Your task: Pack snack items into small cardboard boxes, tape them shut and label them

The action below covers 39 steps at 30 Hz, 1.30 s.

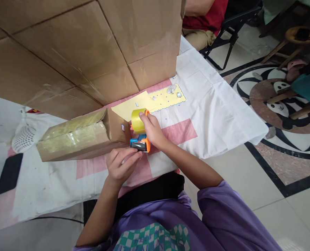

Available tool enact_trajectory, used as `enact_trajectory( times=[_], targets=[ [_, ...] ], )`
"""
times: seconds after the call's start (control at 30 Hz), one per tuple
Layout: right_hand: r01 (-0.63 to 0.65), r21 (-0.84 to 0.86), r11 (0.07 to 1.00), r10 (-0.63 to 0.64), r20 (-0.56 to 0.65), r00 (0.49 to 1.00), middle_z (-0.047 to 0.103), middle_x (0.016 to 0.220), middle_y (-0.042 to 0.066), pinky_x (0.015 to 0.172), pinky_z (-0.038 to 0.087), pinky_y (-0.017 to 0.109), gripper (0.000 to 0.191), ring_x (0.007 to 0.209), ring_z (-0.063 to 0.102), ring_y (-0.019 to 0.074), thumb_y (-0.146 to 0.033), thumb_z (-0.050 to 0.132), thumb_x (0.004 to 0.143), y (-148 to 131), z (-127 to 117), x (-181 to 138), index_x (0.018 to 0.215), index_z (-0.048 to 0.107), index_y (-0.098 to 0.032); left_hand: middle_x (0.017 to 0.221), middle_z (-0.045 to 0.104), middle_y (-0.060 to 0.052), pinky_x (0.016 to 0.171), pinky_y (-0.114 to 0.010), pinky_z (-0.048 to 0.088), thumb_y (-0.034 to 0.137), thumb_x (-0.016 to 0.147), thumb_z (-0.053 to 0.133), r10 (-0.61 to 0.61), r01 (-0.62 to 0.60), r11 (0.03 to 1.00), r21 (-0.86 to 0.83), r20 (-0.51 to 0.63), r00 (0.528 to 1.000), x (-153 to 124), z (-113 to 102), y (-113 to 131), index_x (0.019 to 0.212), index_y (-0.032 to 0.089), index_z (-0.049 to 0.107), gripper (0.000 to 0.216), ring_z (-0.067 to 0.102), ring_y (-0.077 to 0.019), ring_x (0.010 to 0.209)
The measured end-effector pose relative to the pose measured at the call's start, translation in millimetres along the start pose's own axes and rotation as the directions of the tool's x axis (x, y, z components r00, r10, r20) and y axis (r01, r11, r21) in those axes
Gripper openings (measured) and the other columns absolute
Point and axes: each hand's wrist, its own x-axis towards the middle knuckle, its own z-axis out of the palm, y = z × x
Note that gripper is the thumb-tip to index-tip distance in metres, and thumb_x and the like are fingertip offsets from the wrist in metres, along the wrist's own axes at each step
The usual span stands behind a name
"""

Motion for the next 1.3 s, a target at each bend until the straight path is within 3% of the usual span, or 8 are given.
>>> enact_trajectory(
  times=[0.3, 0.5, 0.57, 0.67, 0.73, 0.8, 1.13, 1.3],
  targets=[
    [0.081, -0.086, 0.993, -0.081, 0.005, 0.997, 0.062, 0.067, 0.000, 0.059, 0.055, 0.030, 0.051, 0.069, 0.066, 0.0192, -0.073, 0.060, 0.085, 1.4, -0.7, -0.5, 0.076, 0.056, -0.023, 0.074, 0.071, -0.002, 0.061, -0.026, 0.045, 0.003, 0.082, 0.073, -0.147, 0.142, 0.987, -0.070, -0.087, 0.985, 4.9, -11.9, 18.6, 0.105, 0.019, 0.071, 0.028, 0.063, -0.0126, 0.062],
    [0.076, -0.096, 0.993, -0.076, -0.002, 0.997, 0.060, 0.067, 0.000, 0.063, 0.057, 0.032, 0.052, 0.070, 0.065, 0.0198, -0.075, 0.059, 0.085, 5.4, -3.4, 2.6, 0.078, 0.055, -0.024, 0.109, 0.078, -0.013, 0.072, -0.026, 0.057, 0.003, 0.085, 0.069, -0.343, 0.324, 0.913, -0.249, -0.032, 0.939, 2.5, -4.8, 37.9, 0.115, 0.018, 0.068, 0.033, 0.076, -0.0181, 0.085],
    [0.087, -0.113, 0.990, -0.089, -0.011, 0.996, 0.060, 0.066, 0.001, 0.062, 0.057, 0.032, 0.052, 0.071, 0.065, 0.0204, -0.075, 0.058, 0.086, 5.5, -4.7, 3.2, 0.080, 0.056, -0.024, 0.119, 0.075, -0.014, 0.067, -0.026, 0.057, 0.012, 0.088, 0.069, -0.515, 0.483, 0.738, -0.472, 0.069, 0.854, 7.0, -5.1, 48.8, 0.114, 0.020, 0.067, 0.027, 0.075, -0.0170, 0.080],
    [0.130, -0.119, 0.984, -0.135, -0.029, 0.990, 0.059, 0.066, 0.000, 0.061, 0.056, 0.031, 0.052, 0.071, 0.064, 0.0198, -0.075, 0.057, 0.087, 4.8, -6.4, 3.3, 0.081, 0.058, -0.024, 0.112, 0.077, -0.011, 0.048, -0.022, 0.048, 0.030, 0.093, 0.067, -0.740, 0.600, 0.134, -0.789, 0.323, 0.590, 15.8, -8.1, 65.3, 0.101, 0.022, 0.059, 0.014, 0.067, -0.0114, 0.056],
    [0.175, -0.105, 0.979, -0.180, -0.036, 0.983, 0.059, 0.066, 0.000, 0.061, 0.055, 0.030, 0.052, 0.071, 0.065, 0.0193, -0.075, 0.057, 0.087, 4.5, -7.4, 3.1, 0.081, 0.059, -0.024, 0.095, 0.079, -0.007, 0.040, -0.018, 0.038, 0.037, 0.091, 0.069, -0.777, 0.559, -0.196, -0.806, 0.475, 0.413, 20.2, -9.5, 73.1, 0.092, 0.022, 0.050, 0.024, 0.060, -0.0086, 0.044],
    [0.214, -0.089, 0.973, -0.217, -0.034, 0.976, 0.060, 0.068, 0.000, 0.063, 0.055, 0.031, 0.051, 0.074, 0.067, 0.0198, -0.074, 0.057, 0.088, 4.4, -8.3, 2.6, 0.083, 0.060, -0.023, 0.084, 0.077, -0.003, 0.037, -0.016, 0.030, 0.041, 0.087, 0.074, -0.764, 0.546, -0.369, -0.752, 0.580, 0.282, 22.5, -8.9, 76.7, 0.089, 0.022, 0.045, 0.034, 0.054, -0.0069, 0.039],
    [0.253, -0.122, 0.960, -0.256, -0.013, 0.967, 0.065, 0.074, 0.002, 0.068, 0.057, 0.034, 0.050, 0.079, 0.068, 0.0222, -0.075, 0.056, 0.087, 5.1, -10.3, -0.1, 0.089, 0.062, -0.025, 0.076, 0.074, 0.000, 0.037, -0.016, 0.027, 0.048, 0.076, 0.084, -0.779, 0.588, -0.453, -0.670, 0.619, 0.105, 17.1, -0.1, 73.3, 0.103, 0.021, 0.051, 0.050, 0.044, -0.0035, 0.035],
    [0.272, -0.112, 0.956, -0.273, 0.004, 0.962, 0.065, 0.072, 0.001, 0.067, 0.056, 0.033, 0.049, 0.075, 0.068, 0.0212, -0.073, 0.055, 0.088, 4.3, -9.9, -0.8, 0.089, 0.063, -0.024, 0.071, 0.069, 0.000, 0.037, -0.018, 0.024, 0.057, 0.078, 0.079, -0.681, 0.657, -0.482, -0.580, 0.719, 0.136, 13.1, 7.5, 66.9, 0.105, 0.017, 0.059, 0.052, 0.040, -0.0034, 0.035]
  ],
)
